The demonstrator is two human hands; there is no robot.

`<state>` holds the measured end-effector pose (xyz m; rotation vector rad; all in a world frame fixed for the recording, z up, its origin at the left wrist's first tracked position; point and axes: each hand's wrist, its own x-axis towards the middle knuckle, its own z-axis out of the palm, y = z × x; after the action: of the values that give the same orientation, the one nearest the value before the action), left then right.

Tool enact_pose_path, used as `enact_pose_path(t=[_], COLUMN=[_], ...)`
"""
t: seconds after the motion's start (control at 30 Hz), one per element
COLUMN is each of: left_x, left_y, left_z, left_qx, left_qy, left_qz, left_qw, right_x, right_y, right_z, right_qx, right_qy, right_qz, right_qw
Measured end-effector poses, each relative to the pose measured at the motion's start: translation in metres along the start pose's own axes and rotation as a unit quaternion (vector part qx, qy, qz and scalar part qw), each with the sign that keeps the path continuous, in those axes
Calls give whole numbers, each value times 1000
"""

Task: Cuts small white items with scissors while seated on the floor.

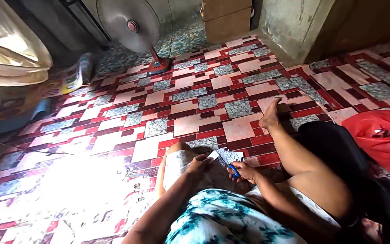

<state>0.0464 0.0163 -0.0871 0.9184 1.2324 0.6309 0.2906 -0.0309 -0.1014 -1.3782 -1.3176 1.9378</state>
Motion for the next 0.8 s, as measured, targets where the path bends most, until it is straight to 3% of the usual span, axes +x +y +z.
enact_pose_path(t=[0.8], left_x=[-1], left_y=[4], left_z=[2], left_qx=[49], left_qy=[-27], left_qz=[-30], left_qw=[998], right_x=[7], right_y=[-4], right_z=[6], right_qx=[-41], right_qy=[19], right_qz=[-19], right_qw=[999])
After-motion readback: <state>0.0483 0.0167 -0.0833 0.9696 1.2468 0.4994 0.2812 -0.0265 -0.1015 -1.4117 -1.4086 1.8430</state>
